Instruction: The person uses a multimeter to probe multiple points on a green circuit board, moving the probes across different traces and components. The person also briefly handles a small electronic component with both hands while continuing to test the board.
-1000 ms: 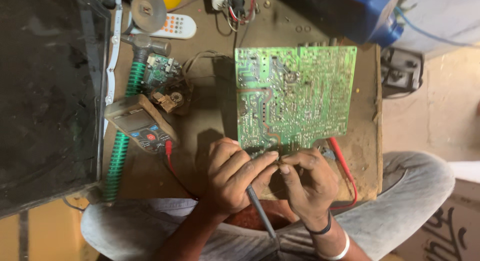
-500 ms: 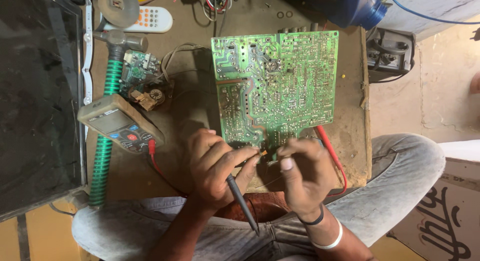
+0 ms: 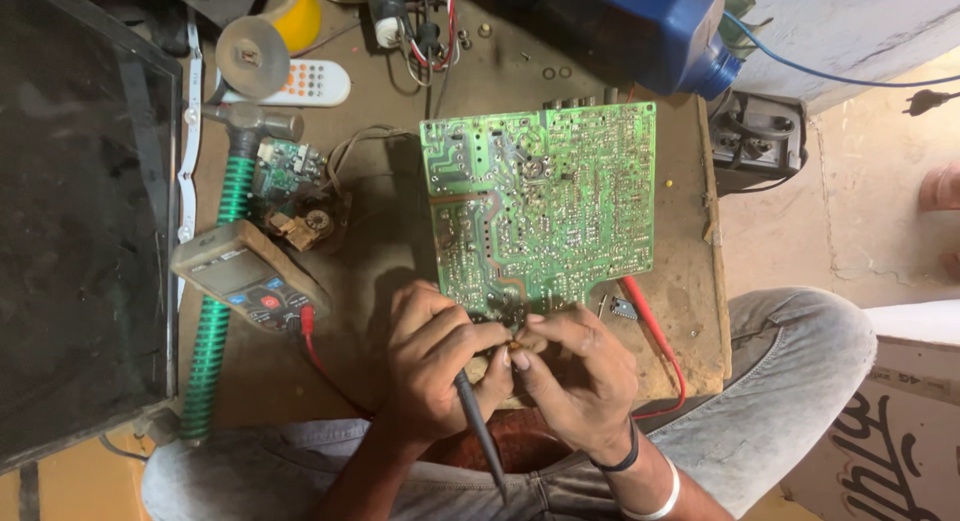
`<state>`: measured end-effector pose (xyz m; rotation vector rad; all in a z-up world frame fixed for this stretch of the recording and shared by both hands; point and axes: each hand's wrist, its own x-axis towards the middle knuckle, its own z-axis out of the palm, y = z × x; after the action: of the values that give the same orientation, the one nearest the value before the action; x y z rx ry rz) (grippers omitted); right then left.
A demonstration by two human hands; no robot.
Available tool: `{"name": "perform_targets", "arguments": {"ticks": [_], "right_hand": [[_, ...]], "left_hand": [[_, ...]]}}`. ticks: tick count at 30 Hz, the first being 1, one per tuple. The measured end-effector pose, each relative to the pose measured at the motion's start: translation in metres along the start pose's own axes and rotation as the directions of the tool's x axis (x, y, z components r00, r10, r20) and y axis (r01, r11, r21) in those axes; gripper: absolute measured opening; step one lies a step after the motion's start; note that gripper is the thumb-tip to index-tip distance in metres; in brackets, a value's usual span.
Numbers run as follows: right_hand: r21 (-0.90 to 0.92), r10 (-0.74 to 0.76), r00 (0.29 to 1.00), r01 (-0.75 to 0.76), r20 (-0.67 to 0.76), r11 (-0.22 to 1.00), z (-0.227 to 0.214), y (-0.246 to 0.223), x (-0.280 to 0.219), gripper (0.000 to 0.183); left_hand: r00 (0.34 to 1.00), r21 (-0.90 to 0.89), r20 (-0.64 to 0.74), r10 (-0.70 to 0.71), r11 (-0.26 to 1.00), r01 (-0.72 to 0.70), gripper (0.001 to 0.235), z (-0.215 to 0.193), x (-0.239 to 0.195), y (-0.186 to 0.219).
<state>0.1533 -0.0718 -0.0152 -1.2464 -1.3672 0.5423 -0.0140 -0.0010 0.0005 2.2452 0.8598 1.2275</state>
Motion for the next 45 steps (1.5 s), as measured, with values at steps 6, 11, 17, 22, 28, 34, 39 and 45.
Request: {"name": "perform_targets", "arguments": {"ticks": [6,11,17,22,28,34,39,45], "right_hand": [[0.005,-0.113,0.992,0.113,0.050,0.994,-0.001,-0.001,0.001,0.038],[0.055,-0.155,0.984,0.151,0.091,0.987,-0.001,-0.001,0.007,0.039],[0.025,-0.147,0.982,0.145,0.121,0.989,-0.002,-0.002,0.006,0.040],[0.032,-0.164,0.979,0.161,0.121,0.986,-0.002,-0.002,0.007,0.042],[-0.027,-0.150,0.982,0.154,0.112,0.988,-0.002,-0.002,0.007,0.043],[-0.058,-0.170,0.981,0.176,0.093,0.983,0.000,-0.002,0.006,0.042],[-0.096,-0.127,0.987,0.136,0.096,0.986,0.000,-0.003,0.007,0.042],[-0.109,-0.132,0.987,0.142,0.092,0.984,0.000,-0.004,0.007,0.037]], "left_hand": [[0.999,-0.090,0.011,-0.043,0.995,0.044,0.013,0.002,-0.006,-0.004],[0.999,-0.089,0.020,-0.029,0.996,0.030,0.016,0.000,-0.004,-0.003],[0.999,-0.097,0.038,-0.027,0.995,0.031,0.015,-0.002,0.000,-0.002],[0.998,-0.105,0.044,-0.039,0.994,0.044,0.016,-0.004,0.003,0.001],[0.999,-0.066,0.036,-0.031,0.997,0.033,0.019,-0.001,0.004,-0.002],[0.999,-0.042,0.028,-0.032,0.999,0.033,0.019,-0.001,0.001,0.000],[1.000,-0.048,0.014,-0.024,0.999,0.025,0.018,0.000,0.002,0.000],[1.000,-0.059,0.014,0.000,0.998,0.001,0.026,-0.003,0.001,0.001]]}}
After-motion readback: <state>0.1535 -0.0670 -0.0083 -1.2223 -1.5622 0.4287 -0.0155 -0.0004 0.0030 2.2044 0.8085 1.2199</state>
